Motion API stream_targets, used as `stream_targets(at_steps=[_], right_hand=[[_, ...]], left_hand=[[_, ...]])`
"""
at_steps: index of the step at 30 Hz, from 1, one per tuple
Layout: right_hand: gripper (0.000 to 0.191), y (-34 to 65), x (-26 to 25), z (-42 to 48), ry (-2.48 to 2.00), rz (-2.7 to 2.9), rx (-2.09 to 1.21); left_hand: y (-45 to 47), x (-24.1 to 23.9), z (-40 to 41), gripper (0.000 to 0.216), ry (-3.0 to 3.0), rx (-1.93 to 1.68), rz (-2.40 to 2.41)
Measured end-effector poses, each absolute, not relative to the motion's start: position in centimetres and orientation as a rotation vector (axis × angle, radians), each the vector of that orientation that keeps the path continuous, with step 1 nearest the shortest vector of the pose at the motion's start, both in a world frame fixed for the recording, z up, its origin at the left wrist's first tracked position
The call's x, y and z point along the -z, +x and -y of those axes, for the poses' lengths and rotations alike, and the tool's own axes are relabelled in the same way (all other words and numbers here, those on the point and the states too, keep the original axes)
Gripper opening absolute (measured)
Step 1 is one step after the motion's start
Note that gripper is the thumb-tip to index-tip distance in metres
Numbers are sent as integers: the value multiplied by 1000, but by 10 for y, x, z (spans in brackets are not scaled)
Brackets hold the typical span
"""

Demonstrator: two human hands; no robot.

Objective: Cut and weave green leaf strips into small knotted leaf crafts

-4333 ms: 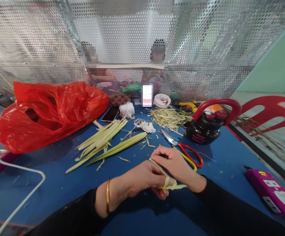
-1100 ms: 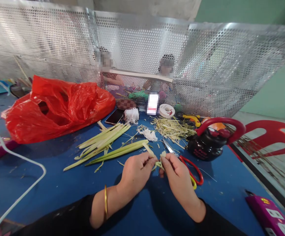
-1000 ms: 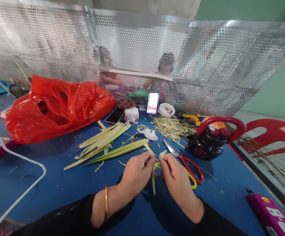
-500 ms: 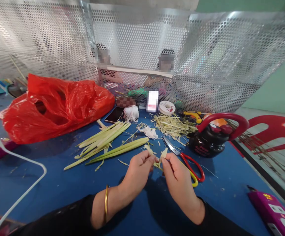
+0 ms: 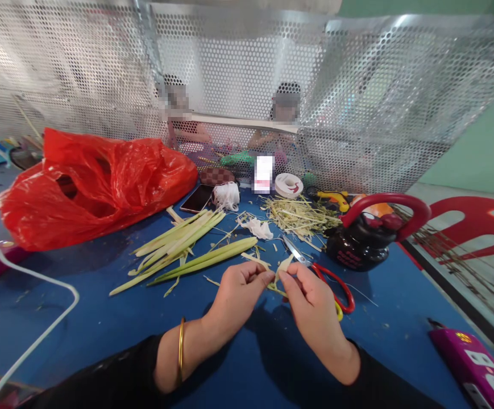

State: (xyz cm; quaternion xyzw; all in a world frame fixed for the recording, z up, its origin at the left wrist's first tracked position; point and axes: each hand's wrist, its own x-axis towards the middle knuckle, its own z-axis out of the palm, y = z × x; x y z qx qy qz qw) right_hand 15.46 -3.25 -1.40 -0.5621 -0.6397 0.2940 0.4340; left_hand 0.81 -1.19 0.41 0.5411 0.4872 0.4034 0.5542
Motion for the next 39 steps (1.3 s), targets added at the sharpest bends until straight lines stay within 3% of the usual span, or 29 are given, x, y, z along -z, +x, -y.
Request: stream_targets(at_steps=[24,29,33,39], right_hand=[[26,154,11,32,-1398,1493,-731],[28,155,7,26,-1333,1441,-952],[24,155,2,24,-1270,1432,-1064],[16,156,6,23,-1283,1431,-977]], left_hand=[[7,-11,11,26,1101,-702,-1078],[5,-9,10,30,1030,-758,-1060],[1,-5,6,39,912,-838,-956],[2,-7,5,37,1002,-798,-943]])
